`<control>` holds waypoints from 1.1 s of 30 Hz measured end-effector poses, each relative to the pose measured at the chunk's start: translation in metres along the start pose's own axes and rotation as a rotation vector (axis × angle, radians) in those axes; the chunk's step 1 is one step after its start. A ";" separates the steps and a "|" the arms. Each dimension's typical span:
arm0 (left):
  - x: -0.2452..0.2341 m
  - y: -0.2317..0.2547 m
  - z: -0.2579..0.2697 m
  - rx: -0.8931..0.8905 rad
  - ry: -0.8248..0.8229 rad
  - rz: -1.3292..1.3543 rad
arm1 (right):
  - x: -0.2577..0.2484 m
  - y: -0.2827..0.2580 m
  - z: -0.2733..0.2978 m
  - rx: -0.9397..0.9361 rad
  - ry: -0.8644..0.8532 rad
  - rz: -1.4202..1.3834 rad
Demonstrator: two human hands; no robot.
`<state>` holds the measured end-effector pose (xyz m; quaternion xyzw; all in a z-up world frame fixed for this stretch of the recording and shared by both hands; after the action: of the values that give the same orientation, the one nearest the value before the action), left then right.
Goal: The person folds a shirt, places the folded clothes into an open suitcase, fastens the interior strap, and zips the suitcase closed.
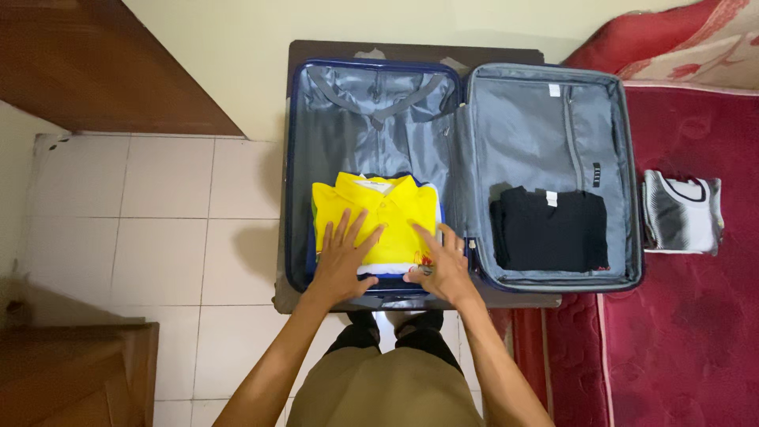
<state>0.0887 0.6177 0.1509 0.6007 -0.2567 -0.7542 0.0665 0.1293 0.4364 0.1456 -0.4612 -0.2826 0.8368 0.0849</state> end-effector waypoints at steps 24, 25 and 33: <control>0.014 0.004 0.003 0.100 -0.069 -0.070 | 0.037 -0.007 0.013 -0.447 0.127 0.207; 0.009 0.003 0.005 0.127 -0.061 -0.019 | 0.039 -0.002 0.010 -0.449 0.125 0.207; 0.004 -0.059 0.005 -0.155 0.261 0.174 | 0.029 0.093 -0.026 0.001 0.294 -0.246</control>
<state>0.0948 0.6680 0.1204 0.6622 -0.2378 -0.6787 0.2104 0.1453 0.3820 0.0622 -0.5406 -0.3210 0.7437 0.2271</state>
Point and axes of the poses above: each hand's wrist, its own z-axis away from the middle knuckle, its own x-axis out of the palm, y = z × x, the point moved 9 cm from there along -z, towards the middle knuckle, and after that the axes turned 11 degrees about -y, right-handed, at the moved point
